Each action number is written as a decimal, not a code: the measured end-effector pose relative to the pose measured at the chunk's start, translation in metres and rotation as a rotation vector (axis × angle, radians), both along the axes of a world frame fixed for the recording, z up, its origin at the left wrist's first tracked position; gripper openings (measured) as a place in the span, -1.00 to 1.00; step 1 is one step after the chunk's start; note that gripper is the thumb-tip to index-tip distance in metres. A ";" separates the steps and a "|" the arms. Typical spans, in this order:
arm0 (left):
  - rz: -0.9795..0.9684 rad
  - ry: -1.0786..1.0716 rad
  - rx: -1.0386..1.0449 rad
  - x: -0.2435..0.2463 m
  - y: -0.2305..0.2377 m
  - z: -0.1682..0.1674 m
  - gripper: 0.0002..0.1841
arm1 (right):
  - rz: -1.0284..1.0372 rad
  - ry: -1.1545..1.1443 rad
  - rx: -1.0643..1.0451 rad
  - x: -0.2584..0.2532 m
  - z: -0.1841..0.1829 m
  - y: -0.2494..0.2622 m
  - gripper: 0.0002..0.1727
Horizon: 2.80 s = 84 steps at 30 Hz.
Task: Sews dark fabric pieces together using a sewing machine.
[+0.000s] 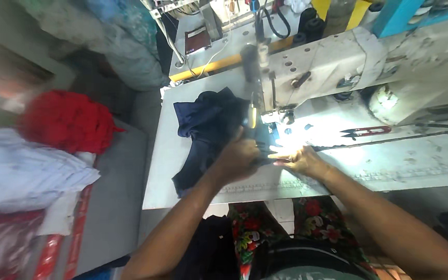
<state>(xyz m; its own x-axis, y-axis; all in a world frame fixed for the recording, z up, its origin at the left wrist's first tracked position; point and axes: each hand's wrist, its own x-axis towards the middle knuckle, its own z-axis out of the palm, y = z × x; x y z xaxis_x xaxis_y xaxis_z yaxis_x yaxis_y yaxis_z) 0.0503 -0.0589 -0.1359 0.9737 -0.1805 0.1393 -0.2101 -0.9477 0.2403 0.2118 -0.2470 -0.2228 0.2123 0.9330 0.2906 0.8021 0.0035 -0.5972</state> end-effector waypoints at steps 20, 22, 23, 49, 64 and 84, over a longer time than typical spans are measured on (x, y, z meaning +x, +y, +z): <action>0.458 -0.070 0.036 -0.010 -0.034 -0.070 -0.80 | -0.104 -0.222 0.123 -0.052 -0.010 -0.044 -0.64; 0.442 -0.048 0.020 -0.012 -0.028 -0.064 -0.79 | -0.116 -0.223 0.117 -0.054 -0.009 -0.044 -0.64; 0.432 -0.029 -0.009 -0.011 -0.026 -0.059 -0.77 | -0.121 -0.225 0.114 -0.055 -0.009 -0.044 -0.64; 0.385 -0.127 -0.219 0.016 -0.036 -0.081 -0.78 | -0.210 -0.277 0.090 -0.066 -0.006 -0.040 -0.65; 0.433 -0.089 -0.320 0.044 -0.009 -0.085 -0.75 | -0.187 -0.250 0.082 -0.041 -0.006 -0.019 -0.66; 0.626 0.217 -0.333 0.086 0.029 -0.064 -0.61 | -0.204 -0.213 0.085 -0.011 -0.003 0.012 -0.67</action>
<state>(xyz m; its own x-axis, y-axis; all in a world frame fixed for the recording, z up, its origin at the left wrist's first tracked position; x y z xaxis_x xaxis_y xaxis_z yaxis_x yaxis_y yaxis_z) 0.1360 -0.0303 -0.1998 0.8925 0.4355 -0.1177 0.4305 -0.7442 0.5107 0.2007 -0.2345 -0.2261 0.3189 0.8476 0.4242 0.8983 -0.1277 -0.4204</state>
